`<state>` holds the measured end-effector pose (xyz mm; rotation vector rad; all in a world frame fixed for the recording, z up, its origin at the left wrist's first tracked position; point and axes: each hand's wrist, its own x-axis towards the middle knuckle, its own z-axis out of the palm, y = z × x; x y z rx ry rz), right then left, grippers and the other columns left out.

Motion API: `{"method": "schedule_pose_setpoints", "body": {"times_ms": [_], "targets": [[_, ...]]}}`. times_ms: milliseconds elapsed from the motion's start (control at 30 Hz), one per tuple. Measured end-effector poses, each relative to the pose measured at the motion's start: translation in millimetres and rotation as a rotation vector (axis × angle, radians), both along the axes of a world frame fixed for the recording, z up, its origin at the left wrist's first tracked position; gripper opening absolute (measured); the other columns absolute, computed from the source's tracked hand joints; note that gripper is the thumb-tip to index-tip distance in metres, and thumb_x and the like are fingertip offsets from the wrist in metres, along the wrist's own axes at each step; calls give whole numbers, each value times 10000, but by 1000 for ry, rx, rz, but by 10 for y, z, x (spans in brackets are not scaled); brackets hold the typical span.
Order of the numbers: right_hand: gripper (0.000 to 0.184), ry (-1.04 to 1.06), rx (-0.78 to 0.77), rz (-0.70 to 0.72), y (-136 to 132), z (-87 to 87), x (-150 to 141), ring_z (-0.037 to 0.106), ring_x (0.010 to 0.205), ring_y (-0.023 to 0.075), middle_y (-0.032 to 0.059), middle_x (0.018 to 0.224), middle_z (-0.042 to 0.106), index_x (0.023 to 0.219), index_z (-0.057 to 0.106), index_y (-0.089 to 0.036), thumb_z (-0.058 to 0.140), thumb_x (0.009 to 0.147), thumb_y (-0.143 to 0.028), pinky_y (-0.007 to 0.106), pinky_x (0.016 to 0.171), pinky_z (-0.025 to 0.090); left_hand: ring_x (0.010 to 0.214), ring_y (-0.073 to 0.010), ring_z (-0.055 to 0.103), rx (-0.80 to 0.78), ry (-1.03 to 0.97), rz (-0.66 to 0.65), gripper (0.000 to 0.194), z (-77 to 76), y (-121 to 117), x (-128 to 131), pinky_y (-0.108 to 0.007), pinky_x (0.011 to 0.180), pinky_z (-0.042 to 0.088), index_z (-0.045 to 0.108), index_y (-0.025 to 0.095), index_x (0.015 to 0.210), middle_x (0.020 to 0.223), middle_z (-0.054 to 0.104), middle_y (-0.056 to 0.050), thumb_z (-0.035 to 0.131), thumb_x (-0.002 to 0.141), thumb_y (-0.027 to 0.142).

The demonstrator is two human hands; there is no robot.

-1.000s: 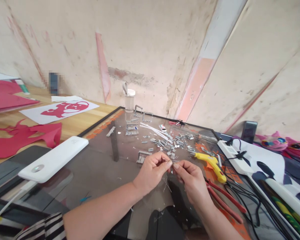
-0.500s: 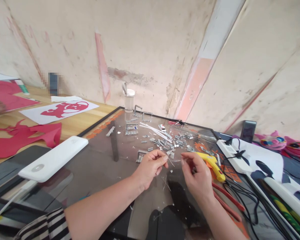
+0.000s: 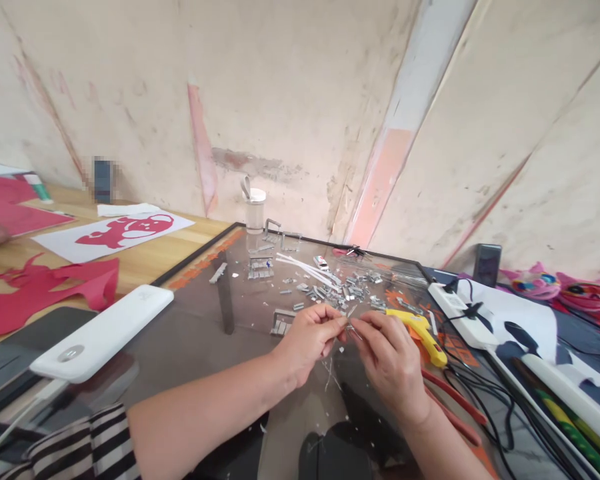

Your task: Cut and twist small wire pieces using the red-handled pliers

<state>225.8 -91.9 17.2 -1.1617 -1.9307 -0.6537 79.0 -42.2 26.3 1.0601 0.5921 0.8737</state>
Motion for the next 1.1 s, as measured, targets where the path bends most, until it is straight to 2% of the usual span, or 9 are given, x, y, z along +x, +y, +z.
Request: {"method": "schedule_pose_setpoints", "body": {"times_ms": [200, 367, 700, 833, 933, 1100], "targets": [[276, 9, 24, 27, -25, 32, 23, 545, 772, 170, 79, 886, 598, 1030, 601, -187, 559, 781, -76, 329, 709, 467, 349, -10, 286, 19, -38, -36, 173, 24, 6, 5, -180, 367, 142, 507, 146, 661, 528, 519, 35, 598, 721, 280], [253, 39, -10, 71, 8, -3, -33, 548, 749, 164, 79, 851, 606, 998, 616, -170, 548, 781, -58, 315, 677, 475, 361, -14, 292, 39, -44, -4, 165, -6, 5, -45, -173, 372, 165, 513, 141, 661, 521, 518, 33, 597, 723, 269], [133, 410, -156, 104, 25, 6, -195, 573, 688, 129, 43, 776, 610, 838, 655, -169, 557, 780, -100, 234, 602, 464, 379, -36, 312, 162, 7, 55, 166, -17, -6, -94, -175, 376, 216, 505, 154, 684, 520, 509, 37, 559, 756, 293], [77, 636, -334, 96, 15, 11, -218, 534, 619, 123, 17, 686, 595, 734, 650, -168, 586, 772, -188, 231, 564, 414, 392, -34, 318, 233, 33, 70, 156, -30, -9, -99, -172, 390, 233, 508, 157, 685, 541, 512, 39, 546, 771, 282], [165, 927, -561, 139, 18, 1, -249, 444, 544, 94, -15, 581, 541, 651, 626, -162, 607, 762, -282, 216, 523, 349, 418, -32, 340, 311, 48, 76, 153, -41, -5, -119, -170, 426, 268, 518, 157, 682, 562, 512, 39, 533, 786, 268], [241, 1506, -930, 483, 68, -25, -279, 301, 460, 45, -40, 519, 467, 582, 594, -139, 684, 675, -342, 180, 435, 235, 535, -66, 447, 458, 51, 73, 157, -57, 15, -145, -185, 518, 340, 542, 152, 684, 593, 520, 19, 531, 795, 263]]}}
